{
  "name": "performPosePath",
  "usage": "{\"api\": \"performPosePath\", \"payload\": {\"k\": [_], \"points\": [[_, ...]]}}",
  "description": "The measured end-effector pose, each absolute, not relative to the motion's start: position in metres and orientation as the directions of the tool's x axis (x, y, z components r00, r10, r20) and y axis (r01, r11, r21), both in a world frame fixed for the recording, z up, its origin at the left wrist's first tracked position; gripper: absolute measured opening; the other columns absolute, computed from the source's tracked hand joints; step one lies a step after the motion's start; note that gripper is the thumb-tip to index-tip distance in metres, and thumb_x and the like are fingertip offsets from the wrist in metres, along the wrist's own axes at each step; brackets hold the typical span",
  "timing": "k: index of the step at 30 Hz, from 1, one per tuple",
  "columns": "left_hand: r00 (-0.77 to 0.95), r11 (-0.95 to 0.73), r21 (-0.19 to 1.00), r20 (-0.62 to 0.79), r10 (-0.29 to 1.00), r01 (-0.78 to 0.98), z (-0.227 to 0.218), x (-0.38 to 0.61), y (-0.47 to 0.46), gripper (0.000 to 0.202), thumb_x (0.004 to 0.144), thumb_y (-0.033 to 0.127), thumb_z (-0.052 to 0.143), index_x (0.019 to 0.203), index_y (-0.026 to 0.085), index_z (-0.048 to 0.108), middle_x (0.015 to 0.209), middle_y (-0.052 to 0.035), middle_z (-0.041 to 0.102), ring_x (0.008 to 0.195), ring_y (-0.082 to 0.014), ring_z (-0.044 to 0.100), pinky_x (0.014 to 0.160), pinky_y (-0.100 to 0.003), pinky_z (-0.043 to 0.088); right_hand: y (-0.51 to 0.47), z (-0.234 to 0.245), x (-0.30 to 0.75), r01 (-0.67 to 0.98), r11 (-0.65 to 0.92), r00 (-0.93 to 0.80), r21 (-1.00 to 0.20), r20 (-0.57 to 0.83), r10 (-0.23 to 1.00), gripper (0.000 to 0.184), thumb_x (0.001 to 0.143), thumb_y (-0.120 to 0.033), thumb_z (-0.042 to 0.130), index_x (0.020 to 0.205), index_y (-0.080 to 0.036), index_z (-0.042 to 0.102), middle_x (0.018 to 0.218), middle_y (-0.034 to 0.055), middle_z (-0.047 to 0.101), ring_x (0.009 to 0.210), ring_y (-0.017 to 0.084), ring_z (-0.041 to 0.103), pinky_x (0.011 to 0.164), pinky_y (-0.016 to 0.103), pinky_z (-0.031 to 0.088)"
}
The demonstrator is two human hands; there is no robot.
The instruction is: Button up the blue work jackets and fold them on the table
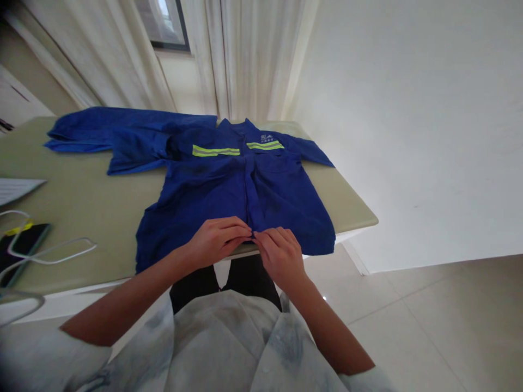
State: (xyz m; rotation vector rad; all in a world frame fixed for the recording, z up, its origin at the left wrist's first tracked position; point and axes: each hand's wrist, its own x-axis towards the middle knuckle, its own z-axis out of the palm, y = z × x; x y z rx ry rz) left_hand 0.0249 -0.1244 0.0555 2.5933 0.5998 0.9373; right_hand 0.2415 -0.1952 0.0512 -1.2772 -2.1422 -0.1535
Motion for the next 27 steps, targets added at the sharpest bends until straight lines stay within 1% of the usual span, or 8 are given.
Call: {"api": "performPosePath", "payload": {"k": [5, 8, 14, 18, 20, 23, 25, 27], "points": [[0.734, -0.871, 0.379, 0.486, 0.475, 0.313, 0.067, 0.022, -0.123, 0.021, 0.107, 0.027, 0.054, 0.109, 0.021, 0.074, 0.107, -0.0038, 0.075, 0.097, -0.0141, 0.071, 0.087, -0.025, 0.056, -0.196, 0.053, 0.242, 0.794, 0.509, -0.259, -0.334, 0.571, 0.779, 0.02, 0.106, -0.027, 0.06, 0.121, -0.021, 0.072, 0.103, 0.0081, 0.075, 0.093, 0.022, 0.067, 0.086, 0.038, 0.051], [0.75, -0.88, 0.321, 0.466, 0.469, 0.35, 0.07, 0.023, -0.125, 0.018, 0.105, 0.026, 0.056, 0.109, 0.021, 0.073, 0.105, -0.0035, 0.075, 0.098, -0.0162, 0.071, 0.087, -0.027, 0.056, -0.197, 0.057, 0.243, 0.773, 0.522, -0.272, -0.362, 0.555, 0.786, 0.019, 0.107, -0.026, 0.057, 0.117, -0.022, 0.073, 0.104, 0.0079, 0.075, 0.094, 0.022, 0.067, 0.087, 0.038, 0.051], [0.764, -0.861, 0.302, 0.403, 0.504, 0.408, 0.063, 0.027, -0.128, 0.018, 0.103, 0.025, 0.058, 0.113, 0.022, 0.072, 0.101, -0.002, 0.074, 0.093, -0.0156, 0.071, 0.082, -0.026, 0.054, -0.196, 0.054, 0.245, 0.759, 0.555, -0.352, -0.34, 0.502, 0.79, 0.023, 0.107, -0.022, 0.054, 0.123, -0.022, 0.071, 0.11, 0.0085, 0.076, 0.098, 0.023, 0.068, 0.087, 0.038, 0.051], [0.76, -0.856, 0.307, 0.398, 0.513, 0.417, 0.062, 0.03, -0.13, 0.02, 0.106, 0.028, 0.055, 0.113, 0.023, 0.072, 0.103, -0.0016, 0.075, 0.095, -0.0152, 0.071, 0.083, -0.026, 0.054, -0.194, 0.047, 0.252, 0.76, 0.571, -0.381, -0.31, 0.499, 0.779, 0.021, 0.107, -0.026, 0.056, 0.12, -0.022, 0.072, 0.106, 0.0078, 0.078, 0.095, 0.022, 0.069, 0.084, 0.037, 0.05], [0.773, -0.869, 0.265, 0.4, 0.493, 0.417, 0.063, 0.033, -0.131, 0.021, 0.108, 0.029, 0.052, 0.11, 0.021, 0.072, 0.1, -0.0021, 0.075, 0.092, -0.0153, 0.071, 0.081, -0.026, 0.054, -0.193, 0.043, 0.254, 0.772, 0.575, -0.374, -0.273, 0.537, 0.756, 0.018, 0.107, -0.025, 0.058, 0.115, -0.021, 0.074, 0.102, 0.0072, 0.079, 0.091, 0.021, 0.069, 0.083, 0.037, 0.049], [0.81, -0.894, 0.147, 0.382, 0.446, 0.423, 0.06, 0.034, -0.131, 0.021, 0.108, 0.027, 0.051, 0.104, 0.019, 0.07, 0.095, -0.0037, 0.073, 0.086, -0.0169, 0.069, 0.078, -0.029, 0.053, -0.193, 0.041, 0.256, 0.779, 0.589, -0.373, -0.215, 0.595, 0.711, 0.017, 0.105, -0.019, 0.06, 0.111, -0.02, 0.075, 0.097, 0.0068, 0.08, 0.086, 0.021, 0.069, 0.08, 0.038, 0.048], [0.831, -0.896, 0.078, 0.344, 0.436, 0.438, 0.054, 0.033, -0.128, 0.017, 0.105, 0.02, 0.053, 0.099, 0.018, 0.068, 0.092, -0.0048, 0.071, 0.083, -0.0178, 0.067, 0.076, -0.03, 0.052, -0.195, 0.042, 0.257, 0.776, 0.588, -0.345, -0.229, 0.627, 0.699, 0.018, 0.104, -0.018, 0.06, 0.112, -0.021, 0.076, 0.096, 0.0067, 0.08, 0.085, 0.021, 0.069, 0.08, 0.038, 0.049], [0.837, -0.891, 0.07, 0.316, 0.446, 0.449, 0.048, 0.03, -0.126, 0.018, 0.103, 0.014, 0.053, 0.094, 0.018, 0.068, 0.088, -0.0049, 0.07, 0.081, -0.0177, 0.067, 0.075, -0.03, 0.051, -0.197, 0.046, 0.259, 0.782, 0.556, -0.257, -0.281, 0.668, 0.699, 0.02, 0.104, -0.019, 0.06, 0.114, -0.023, 0.076, 0.097, 0.0065, 0.08, 0.086, 0.021, 0.071, 0.082, 0.038, 0.051]]}}
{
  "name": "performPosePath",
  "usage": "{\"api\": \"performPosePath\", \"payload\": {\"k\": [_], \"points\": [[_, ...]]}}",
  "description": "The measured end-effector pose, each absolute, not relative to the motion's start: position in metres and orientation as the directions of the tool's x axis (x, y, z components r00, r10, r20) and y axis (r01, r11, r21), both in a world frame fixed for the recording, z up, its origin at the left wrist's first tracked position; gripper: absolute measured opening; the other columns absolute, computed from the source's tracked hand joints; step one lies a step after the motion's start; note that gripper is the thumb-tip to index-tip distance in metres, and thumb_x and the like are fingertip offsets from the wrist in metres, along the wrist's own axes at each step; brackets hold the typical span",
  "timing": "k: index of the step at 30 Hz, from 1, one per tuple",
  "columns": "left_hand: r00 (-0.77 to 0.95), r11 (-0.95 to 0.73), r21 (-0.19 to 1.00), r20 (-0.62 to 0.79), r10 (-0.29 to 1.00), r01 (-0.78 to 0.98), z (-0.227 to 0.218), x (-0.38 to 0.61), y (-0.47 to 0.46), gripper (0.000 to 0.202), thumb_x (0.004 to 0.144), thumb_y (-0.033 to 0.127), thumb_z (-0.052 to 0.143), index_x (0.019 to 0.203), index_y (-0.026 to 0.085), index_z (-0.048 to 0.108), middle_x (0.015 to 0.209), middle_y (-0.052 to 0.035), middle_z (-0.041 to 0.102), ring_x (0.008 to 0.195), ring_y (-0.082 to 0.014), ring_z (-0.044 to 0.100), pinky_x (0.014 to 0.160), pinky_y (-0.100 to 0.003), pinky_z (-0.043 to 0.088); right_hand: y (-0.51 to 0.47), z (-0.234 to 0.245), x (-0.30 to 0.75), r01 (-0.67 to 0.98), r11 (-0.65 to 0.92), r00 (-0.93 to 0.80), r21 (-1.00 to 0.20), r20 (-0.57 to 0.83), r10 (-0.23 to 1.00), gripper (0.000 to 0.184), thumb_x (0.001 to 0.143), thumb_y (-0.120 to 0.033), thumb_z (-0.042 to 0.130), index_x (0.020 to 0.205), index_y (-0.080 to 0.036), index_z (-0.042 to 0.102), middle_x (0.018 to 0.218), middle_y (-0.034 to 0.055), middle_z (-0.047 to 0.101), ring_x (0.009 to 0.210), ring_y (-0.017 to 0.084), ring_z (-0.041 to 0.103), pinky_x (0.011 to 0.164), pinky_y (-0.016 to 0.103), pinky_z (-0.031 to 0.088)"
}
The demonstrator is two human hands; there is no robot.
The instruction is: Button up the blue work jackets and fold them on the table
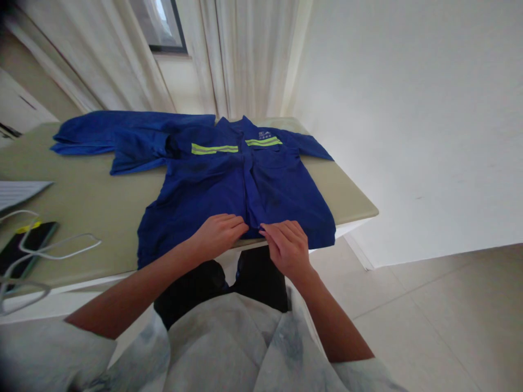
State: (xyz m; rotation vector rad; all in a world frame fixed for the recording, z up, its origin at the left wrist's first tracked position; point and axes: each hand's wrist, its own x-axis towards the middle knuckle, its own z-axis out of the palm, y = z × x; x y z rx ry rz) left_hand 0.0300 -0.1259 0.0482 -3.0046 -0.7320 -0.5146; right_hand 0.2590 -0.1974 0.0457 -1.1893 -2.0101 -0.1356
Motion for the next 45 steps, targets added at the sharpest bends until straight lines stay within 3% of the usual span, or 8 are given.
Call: {"api": "performPosePath", "payload": {"k": [6, 11, 14, 22, 27, 31, 37, 45], "points": [[0.759, -0.842, 0.39, 0.394, 0.518, 0.372, 0.059, 0.023, -0.139, 0.017, 0.107, 0.027, 0.053, 0.108, 0.021, 0.069, 0.104, -0.0041, 0.073, 0.096, -0.017, 0.068, 0.089, -0.031, 0.054, -0.202, 0.053, 0.266, 0.771, 0.55, -0.271, -0.32, 0.617, 0.739, 0.02, 0.104, -0.024, 0.062, 0.118, -0.025, 0.076, 0.098, 0.006, 0.08, 0.087, 0.021, 0.071, 0.083, 0.039, 0.054], [0.796, -0.859, 0.305, 0.338, 0.502, 0.412, 0.057, 0.012, -0.161, 0.019, 0.104, 0.033, 0.06, 0.117, 0.022, 0.069, 0.115, -0.0062, 0.075, 0.109, -0.022, 0.068, 0.107, -0.043, 0.049, -0.21, 0.037, 0.272, 0.761, 0.628, -0.496, -0.161, 0.479, 0.724, 0.018, 0.104, -0.022, 0.062, 0.118, -0.021, 0.075, 0.096, 0.0067, 0.079, 0.084, 0.02, 0.068, 0.078, 0.037, 0.05], [0.752, -0.814, 0.325, 0.325, 0.574, 0.481, 0.05, -0.005, -0.16, 0.052, 0.101, 0.052, 0.061, 0.145, 0.024, 0.057, 0.144, -0.0095, 0.065, 0.135, -0.0279, 0.058, 0.125, -0.054, 0.033, -0.217, 0.026, 0.274, 0.793, 0.59, -0.463, -0.153, 0.478, 0.746, 0.024, 0.104, -0.02, 0.061, 0.126, -0.019, 0.072, 0.098, 0.0082, 0.077, 0.085, 0.021, 0.066, 0.077, 0.037, 0.05], [0.336, -0.366, 0.087, 0.246, 0.909, 0.926, 0.056, -0.082, -0.07, 0.059, 0.104, 0.049, 0.045, 0.154, 0.018, 0.05, 0.16, -0.017, 0.049, 0.146, -0.0389, 0.048, 0.118, -0.058, 0.04, -0.212, 0.03, 0.276, 0.757, 0.622, -0.475, -0.198, 0.487, 0.733, 0.037, 0.103, -0.044, 0.065, 0.13, -0.019, 0.069, 0.107, 0.0113, 0.073, 0.097, 0.024, 0.069, 0.086, 0.038, 0.057], [0.215, -0.233, 0.036, 0.267, 0.939, 0.972, 0.046, -0.1, -0.003, 0.069, 0.106, 0.049, 0.035, 0.158, 0.004, 0.042, 0.162, -0.0252, 0.045, 0.15, -0.0388, 0.043, 0.119, -0.054, 0.039, -0.159, 0.034, 0.312, 0.946, 0.27, -0.147, -0.178, 0.507, 0.849, 0.052, 0.105, -0.051, 0.056, 0.146, -0.02, 0.06, 0.14, 0.0192, 0.062, 0.127, 0.034, 0.061, 0.106, 0.053, 0.053], [0.261, -0.276, 0.046, 0.204, 0.943, 0.96, 0.028, -0.09, 0.029, 0.074, 0.107, 0.054, 0.027, 0.164, 0.005, 0.034, 0.169, -0.0212, 0.035, 0.155, -0.0358, 0.037, 0.125, -0.053, 0.031, -0.102, 0.017, 0.344, 0.997, 0.057, -0.038, -0.054, 0.306, 0.951, 0.072, 0.103, -0.064, 0.049, 0.16, -0.021, 0.046, 0.159, 0.0231, 0.048, 0.143, 0.043, 0.05, 0.112, 0.061, 0.045], [0.188, -0.187, 0.085, 0.001, 0.982, 0.979, 0.0, -0.1, 0.053, 0.08, 0.104, 0.067, 0.023, 0.166, 0.017, 0.035, 0.172, -0.0154, 0.029, 0.158, -0.0353, 0.032, 0.127, -0.054, 0.026, -0.042, 0.005, 0.357, 0.984, 0.154, -0.149, -0.084, 0.063, 0.987, 0.072, 0.102, -0.07, 0.046, 0.159, -0.026, 0.05, 0.163, 0.0169, 0.047, 0.149, 0.04, 0.045, 0.121, 0.053, 0.038], [0.147, -0.173, 0.129, 0.192, 0.97, 0.976, -0.009, -0.106, 0.053, 0.077, 0.105, 0.062, 0.027, 0.164, 0.015, 0.038, 0.17, -0.015, 0.036, 0.157, -0.032, 0.036, 0.129, -0.052, 0.024, 0.035, 0.04, 0.379, 0.973, 0.07, -0.035, -0.222, 0.161, 0.986, 0.049, 0.103, -0.062, 0.05, 0.128, -0.023, 0.066, 0.12, 0.0128, 0.073, 0.108, 0.029, 0.069, 0.096, 0.039, 0.05]]}}
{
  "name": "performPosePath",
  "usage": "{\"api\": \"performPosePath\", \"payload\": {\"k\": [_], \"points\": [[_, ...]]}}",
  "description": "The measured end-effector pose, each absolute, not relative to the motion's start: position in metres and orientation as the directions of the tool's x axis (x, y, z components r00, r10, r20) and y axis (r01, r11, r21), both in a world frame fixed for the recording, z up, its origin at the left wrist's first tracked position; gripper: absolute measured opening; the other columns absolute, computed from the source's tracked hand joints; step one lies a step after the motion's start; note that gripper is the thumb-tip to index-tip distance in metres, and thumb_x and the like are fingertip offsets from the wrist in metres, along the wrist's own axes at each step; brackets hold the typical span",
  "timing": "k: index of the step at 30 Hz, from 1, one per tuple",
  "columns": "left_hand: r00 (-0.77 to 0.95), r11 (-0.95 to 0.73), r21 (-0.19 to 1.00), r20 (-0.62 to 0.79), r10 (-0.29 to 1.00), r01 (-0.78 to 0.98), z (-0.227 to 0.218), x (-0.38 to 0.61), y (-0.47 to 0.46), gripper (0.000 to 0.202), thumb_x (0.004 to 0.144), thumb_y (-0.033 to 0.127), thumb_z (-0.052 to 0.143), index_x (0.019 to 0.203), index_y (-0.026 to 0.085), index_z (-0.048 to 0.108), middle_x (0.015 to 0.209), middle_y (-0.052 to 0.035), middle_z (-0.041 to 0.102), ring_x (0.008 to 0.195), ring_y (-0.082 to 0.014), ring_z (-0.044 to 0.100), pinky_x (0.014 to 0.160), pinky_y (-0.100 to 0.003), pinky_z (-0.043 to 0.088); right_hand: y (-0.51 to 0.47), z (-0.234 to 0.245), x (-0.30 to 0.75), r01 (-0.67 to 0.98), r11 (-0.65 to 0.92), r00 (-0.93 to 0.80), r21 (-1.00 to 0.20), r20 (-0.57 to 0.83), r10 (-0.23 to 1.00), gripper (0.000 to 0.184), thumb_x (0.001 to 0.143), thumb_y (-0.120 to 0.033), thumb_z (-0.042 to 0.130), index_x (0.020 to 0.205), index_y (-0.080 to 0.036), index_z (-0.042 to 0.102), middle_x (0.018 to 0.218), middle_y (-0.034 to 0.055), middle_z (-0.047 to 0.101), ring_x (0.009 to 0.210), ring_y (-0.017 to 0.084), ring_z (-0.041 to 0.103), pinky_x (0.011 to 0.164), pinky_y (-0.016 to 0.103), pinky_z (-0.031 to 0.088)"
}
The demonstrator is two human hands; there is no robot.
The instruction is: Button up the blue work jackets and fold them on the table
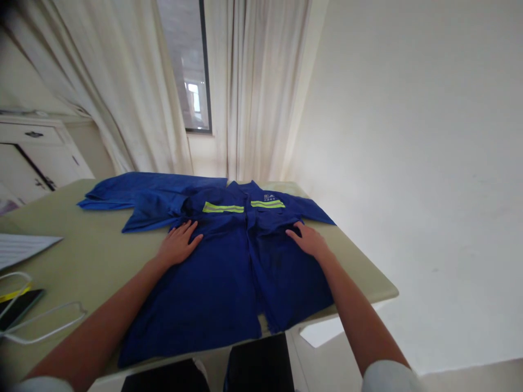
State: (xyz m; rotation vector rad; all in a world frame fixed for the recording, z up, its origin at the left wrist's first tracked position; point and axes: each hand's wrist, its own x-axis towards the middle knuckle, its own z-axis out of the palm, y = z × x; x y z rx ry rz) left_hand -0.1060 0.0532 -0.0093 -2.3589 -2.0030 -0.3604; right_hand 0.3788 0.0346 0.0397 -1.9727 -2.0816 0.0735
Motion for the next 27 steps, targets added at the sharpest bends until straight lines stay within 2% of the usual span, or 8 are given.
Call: {"api": "performPosePath", "payload": {"k": [3, 7, 12, 15, 20, 22, 24, 27], "points": [[0.196, -0.25, 0.158, 0.295, 0.935, 0.955, -0.012, -0.107, 0.048, 0.071, 0.106, 0.06, 0.03, 0.16, 0.017, 0.046, 0.167, -0.012, 0.042, 0.154, -0.0297, 0.041, 0.13, -0.05, 0.025, 0.053, 0.033, 0.401, 0.939, -0.16, 0.272, -0.304, 0.374, 0.887, 0.038, 0.106, -0.047, 0.046, 0.121, -0.018, 0.065, 0.112, 0.0144, 0.073, 0.102, 0.028, 0.068, 0.086, 0.035, 0.049], [0.206, -0.263, 0.194, 0.27, 0.941, 0.945, -0.012, -0.107, 0.045, 0.067, 0.105, 0.061, 0.033, 0.151, 0.019, 0.058, 0.159, -0.0109, 0.054, 0.145, -0.03, 0.05, 0.125, -0.048, 0.034, 0.062, 0.009, 0.426, 0.832, -0.331, 0.494, -0.446, 0.323, 0.808, 0.032, 0.104, -0.04, 0.049, 0.106, -0.015, 0.069, 0.102, 0.0145, 0.075, 0.095, 0.027, 0.069, 0.08, 0.034, 0.048], [0.199, -0.24, 0.19, 0.215, 0.956, 0.952, -0.002, -0.103, 0.043, 0.061, 0.104, 0.058, 0.039, 0.146, 0.021, 0.062, 0.156, -0.0114, 0.057, 0.143, -0.0332, 0.051, 0.118, -0.05, 0.041, 0.067, -0.004, 0.435, 0.838, -0.318, 0.459, -0.444, 0.255, 0.851, 0.03, 0.101, -0.04, 0.053, 0.101, -0.019, 0.074, 0.1, 0.0118, 0.076, 0.092, 0.026, 0.07, 0.076, 0.033, 0.048], [0.205, -0.239, 0.198, 0.175, 0.963, 0.951, 0.011, -0.1, 0.037, 0.058, 0.101, 0.064, 0.043, 0.132, 0.023, 0.07, 0.137, -0.0135, 0.068, 0.127, -0.0351, 0.061, 0.107, -0.05, 0.048, 0.069, -0.004, 0.434, 0.861, -0.308, 0.425, -0.404, 0.239, 0.873, 0.029, 0.1, -0.038, 0.052, 0.102, -0.02, 0.074, 0.1, 0.0106, 0.076, 0.092, 0.026, 0.07, 0.077, 0.033, 0.049], [0.274, -0.279, 0.369, 0.07, 0.959, 0.886, 0.031, -0.11, 0.034, 0.06, 0.103, 0.067, 0.033, 0.1, 0.025, 0.076, 0.107, -0.0098, 0.075, 0.106, -0.03, 0.07, 0.097, -0.042, 0.052, 0.068, -0.005, 0.428, 0.959, -0.12, 0.197, -0.256, 0.296, 0.935, 0.026, 0.095, -0.034, 0.058, 0.11, -0.018, 0.072, 0.106, 0.0111, 0.072, 0.103, 0.026, 0.067, 0.091, 0.035, 0.049], [0.193, -0.229, 0.453, 0.126, 0.973, 0.862, 0.037, -0.121, 0.042, 0.05, 0.105, 0.056, 0.035, 0.1, 0.025, 0.074, 0.102, -0.0081, 0.076, 0.1, -0.0265, 0.072, 0.093, -0.037, 0.053, 0.068, -0.006, 0.426, 0.972, -0.113, 0.176, -0.205, 0.324, 0.93, 0.028, 0.097, -0.037, 0.058, 0.111, -0.018, 0.071, 0.11, 0.0126, 0.071, 0.107, 0.028, 0.066, 0.094, 0.037, 0.048], [-0.04, -0.094, 0.473, 0.267, 0.963, 0.876, 0.042, -0.134, 0.056, 0.039, 0.101, 0.048, 0.043, 0.113, 0.022, 0.069, 0.11, -0.0102, 0.074, 0.104, -0.0269, 0.071, 0.093, -0.037, 0.054, 0.069, -0.007, 0.425, 0.975, -0.135, 0.186, -0.174, 0.321, 0.929, 0.028, 0.098, -0.038, 0.057, 0.112, -0.018, 0.071, 0.113, 0.0134, 0.07, 0.108, 0.029, 0.065, 0.094, 0.038, 0.048], [-0.339, 0.159, 0.448, 0.359, 0.87, 0.88, 0.045, -0.146, 0.08, 0.068, 0.09, 0.059, 0.061, 0.142, 0.017, 0.052, 0.137, -0.0209, 0.062, 0.121, -0.0369, 0.066, 0.098, -0.046, 0.055, 0.069, -0.007, 0.423, 0.979, -0.138, 0.18, -0.152, 0.308, 0.934, 0.028, 0.099, -0.037, 0.055, 0.114, -0.018, 0.07, 0.115, 0.0138, 0.069, 0.11, 0.029, 0.064, 0.097, 0.037, 0.046]]}}
